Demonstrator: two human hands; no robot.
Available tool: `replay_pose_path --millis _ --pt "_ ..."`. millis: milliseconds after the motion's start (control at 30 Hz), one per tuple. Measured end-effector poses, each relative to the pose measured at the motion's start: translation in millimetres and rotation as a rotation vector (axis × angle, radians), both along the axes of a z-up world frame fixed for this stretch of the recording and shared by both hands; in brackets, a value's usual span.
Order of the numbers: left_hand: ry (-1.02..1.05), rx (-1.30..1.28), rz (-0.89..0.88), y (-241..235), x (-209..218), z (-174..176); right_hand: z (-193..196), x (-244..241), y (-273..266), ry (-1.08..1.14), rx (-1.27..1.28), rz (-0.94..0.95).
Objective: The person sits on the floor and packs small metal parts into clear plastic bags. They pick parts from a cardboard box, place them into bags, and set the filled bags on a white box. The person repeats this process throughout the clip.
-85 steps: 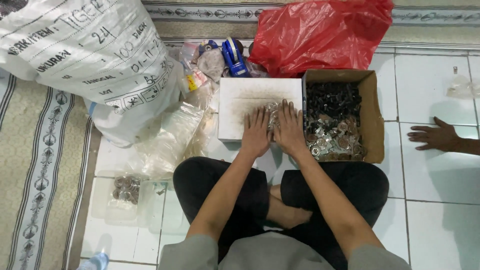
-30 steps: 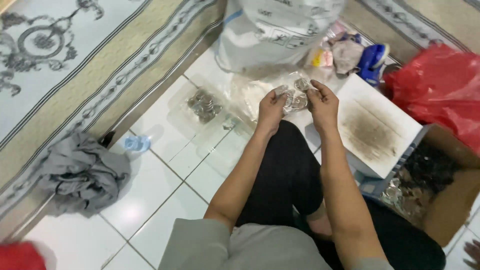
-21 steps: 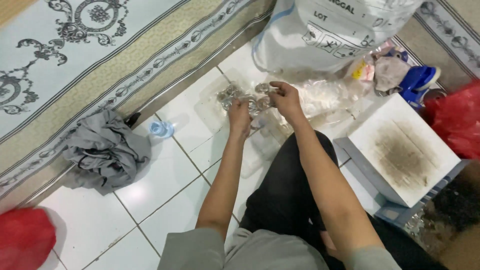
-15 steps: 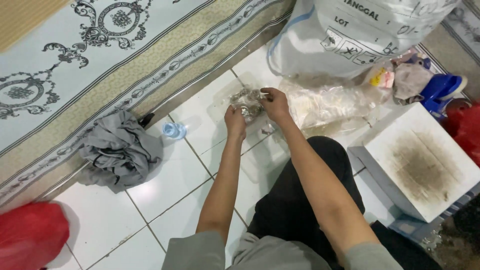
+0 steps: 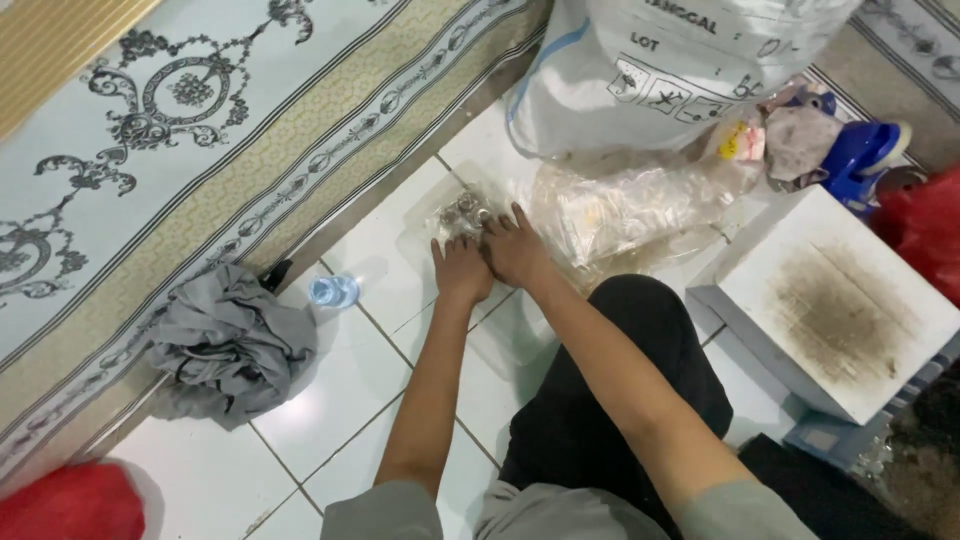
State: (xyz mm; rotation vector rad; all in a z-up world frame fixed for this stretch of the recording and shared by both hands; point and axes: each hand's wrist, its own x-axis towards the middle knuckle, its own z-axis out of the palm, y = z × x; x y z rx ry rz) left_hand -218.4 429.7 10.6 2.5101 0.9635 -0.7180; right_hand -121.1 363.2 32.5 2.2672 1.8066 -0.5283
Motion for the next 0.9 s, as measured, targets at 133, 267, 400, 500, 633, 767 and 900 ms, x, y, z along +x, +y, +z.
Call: replay_pose_path --millis 133,267,400,500,633,767,900 --pt "0.02 -0.022 0.006 3 11 0 -17 10 1 -0.002 -0.002 -0.033" --pt "-0.259 0.024 0.099 -18 28 14 -18 37 -29 0.313 0.271 -0.251" --pt "-0.761 -0.047 -0.077 -57 72 -2 16 83 -104 0.428 0.561 -0.51" --pt "-0.704 -0.122 -0.233 -86 116 -44 29 106 -180 0.391 0.675 -0.71" --pt "-0.645 -0.055 -0.39 -105 148 -79 30 108 -284 0.33 0.735 -0.873" --pt "-0.664 0.181 -0.482 -114 157 -102 23 82 -369 0.383 0.811 -1.095" --pt "-0.738 0.036 -0.255 -107 148 -76 1 45 -414 0.447 0.866 -1.233"
